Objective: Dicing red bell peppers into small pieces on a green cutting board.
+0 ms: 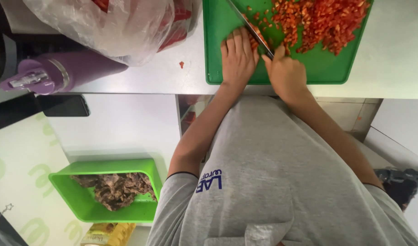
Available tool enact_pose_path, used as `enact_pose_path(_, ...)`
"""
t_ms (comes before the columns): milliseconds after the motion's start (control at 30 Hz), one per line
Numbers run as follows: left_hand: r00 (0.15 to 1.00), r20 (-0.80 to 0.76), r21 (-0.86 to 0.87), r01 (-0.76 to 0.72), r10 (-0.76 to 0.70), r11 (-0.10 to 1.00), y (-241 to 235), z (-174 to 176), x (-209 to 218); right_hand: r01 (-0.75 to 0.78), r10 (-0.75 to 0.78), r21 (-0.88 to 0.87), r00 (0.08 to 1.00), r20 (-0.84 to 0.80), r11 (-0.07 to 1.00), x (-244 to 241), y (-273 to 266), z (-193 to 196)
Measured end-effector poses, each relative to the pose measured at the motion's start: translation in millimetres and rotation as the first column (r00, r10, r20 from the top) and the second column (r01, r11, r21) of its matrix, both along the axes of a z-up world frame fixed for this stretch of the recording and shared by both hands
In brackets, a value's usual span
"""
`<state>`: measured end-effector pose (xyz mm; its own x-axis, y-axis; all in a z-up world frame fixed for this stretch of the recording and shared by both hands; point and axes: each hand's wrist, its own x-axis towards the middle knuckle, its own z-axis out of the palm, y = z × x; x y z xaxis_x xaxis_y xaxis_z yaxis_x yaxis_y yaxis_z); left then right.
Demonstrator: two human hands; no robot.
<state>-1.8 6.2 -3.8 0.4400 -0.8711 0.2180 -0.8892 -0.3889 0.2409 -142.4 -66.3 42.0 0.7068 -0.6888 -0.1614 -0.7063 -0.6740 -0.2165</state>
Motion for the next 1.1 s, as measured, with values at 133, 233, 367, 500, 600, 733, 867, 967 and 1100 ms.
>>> enact_pose_path(133, 0.999, 0.033, 0.029, 0.012, -0.013, 1.000, 1, 7, 1, 0.080, -0.078, 0.067, 0.996, -0.032, 0.995, -25, -3, 0)
enact_pose_path(233, 0.999, 0.031, -0.013, 0.012, -0.011, 1.000, 4, 11, 2, 0.122, -0.123, 0.053, 0.992, 0.006, 0.991, -37, -8, 3)
enact_pose_path(367, 0.994, -0.108, 0.055, 0.026, -0.020, 0.998, 1, 47, 7, 0.152, -0.165, 0.156, 0.984, 0.073, 0.976, -53, -15, 19)
enact_pose_path(500, 0.988, -0.109, -0.143, 0.089, -0.105, 0.986, 3, 72, 9, 0.213, -0.253, 0.269, 0.959, 0.125, 0.939, -70, -11, 45)
enact_pose_path(600, 0.899, -0.065, -0.128, 0.424, -0.434, 0.897, -5, 71, -11, 0.216, -0.246, 0.176, 0.955, 0.169, 0.960, -82, -9, 46)
enact_pose_path(733, 0.643, -0.144, -0.189, 0.728, -0.752, 0.659, -20, 105, -42, 0.235, -0.239, 0.046, 0.959, 0.151, 0.971, -90, -12, 53)
enact_pose_path(867, 0.536, -0.359, -0.236, 0.740, -0.764, 0.630, -40, 86, -49, 0.266, -0.259, -0.032, 0.955, 0.142, 0.963, -99, -16, 66)
enact_pose_path(967, 0.522, -0.331, -0.254, 0.753, -0.786, 0.607, -55, 77, -47, 0.282, -0.279, -0.010, 0.955, 0.101, 0.959, -111, -16, 84)
enact_pose_path(1100, 0.541, -0.302, -0.232, 0.757, -0.785, 0.611, -71, 71, -40, 0.303, -0.304, 0.023, 0.948, 0.096, 0.953, -134, -17, 108)
